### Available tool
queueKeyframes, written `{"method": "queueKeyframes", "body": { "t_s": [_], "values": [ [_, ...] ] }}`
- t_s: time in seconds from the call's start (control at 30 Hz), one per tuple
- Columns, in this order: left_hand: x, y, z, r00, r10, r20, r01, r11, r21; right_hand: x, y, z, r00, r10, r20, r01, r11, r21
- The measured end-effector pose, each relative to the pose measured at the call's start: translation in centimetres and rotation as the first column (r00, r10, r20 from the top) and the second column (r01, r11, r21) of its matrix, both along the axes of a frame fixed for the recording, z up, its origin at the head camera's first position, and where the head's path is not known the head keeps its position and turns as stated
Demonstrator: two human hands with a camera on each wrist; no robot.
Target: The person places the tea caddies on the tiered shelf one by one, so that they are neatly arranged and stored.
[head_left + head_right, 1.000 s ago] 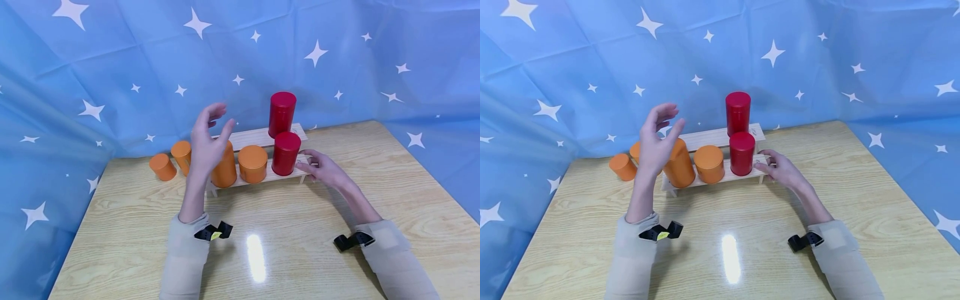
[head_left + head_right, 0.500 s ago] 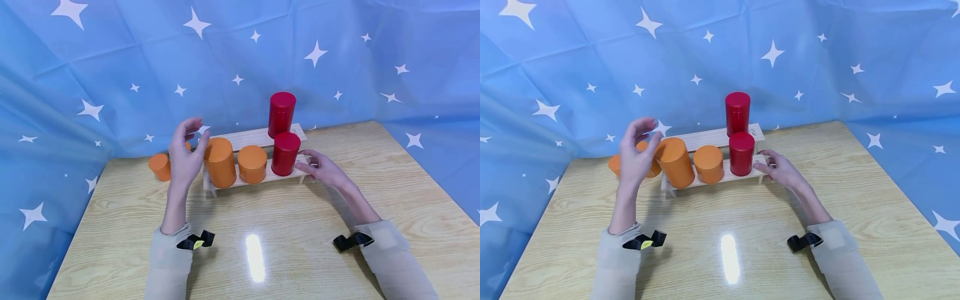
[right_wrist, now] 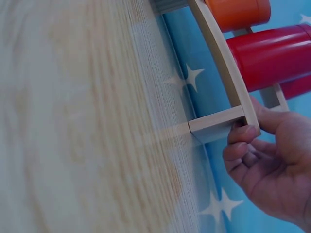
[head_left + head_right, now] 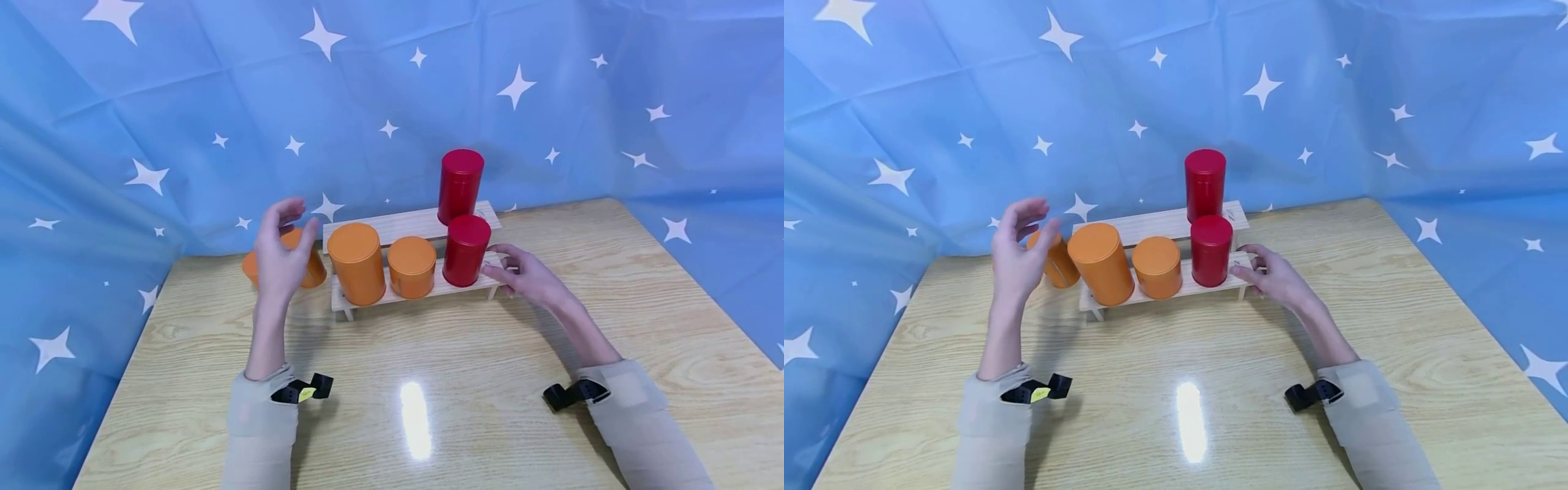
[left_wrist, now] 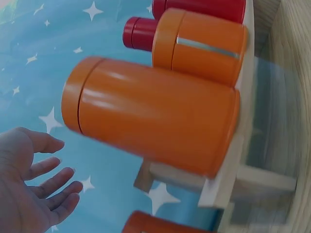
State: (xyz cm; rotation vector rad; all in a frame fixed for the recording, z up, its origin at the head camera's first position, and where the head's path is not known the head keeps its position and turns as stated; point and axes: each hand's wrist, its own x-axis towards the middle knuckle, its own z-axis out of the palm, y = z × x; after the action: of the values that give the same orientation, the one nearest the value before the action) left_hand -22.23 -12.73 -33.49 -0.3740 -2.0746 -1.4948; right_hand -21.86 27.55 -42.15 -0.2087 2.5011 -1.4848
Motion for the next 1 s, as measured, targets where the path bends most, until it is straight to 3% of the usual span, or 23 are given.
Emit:
{"method": "queueKeyframes", "body": {
  "t_s": [0.57, 0.83, 1.0],
  "values": [
    [-0.6, -4.3, -1.1, 0.987, 0.110, 0.116, -0.110, 0.994, -0.002, 0.2, 0.2, 0.1, 1.000, 0.002, -0.011, -0.002, 1.000, -0.005],
    [-1.2, -6.5, -2.3, 0.969, 0.165, 0.184, -0.166, 0.986, -0.009, 0.1, 0.0, 0.0, 1.000, 0.001, -0.017, -0.001, 1.000, 0.006],
    [-1.0, -7.6, -2.6, 0.954, 0.188, 0.234, -0.190, 0.982, -0.014, 0.2, -0.1, 0.1, 1.000, 0.002, -0.025, -0.002, 1.000, 0.006]
  ]
}}
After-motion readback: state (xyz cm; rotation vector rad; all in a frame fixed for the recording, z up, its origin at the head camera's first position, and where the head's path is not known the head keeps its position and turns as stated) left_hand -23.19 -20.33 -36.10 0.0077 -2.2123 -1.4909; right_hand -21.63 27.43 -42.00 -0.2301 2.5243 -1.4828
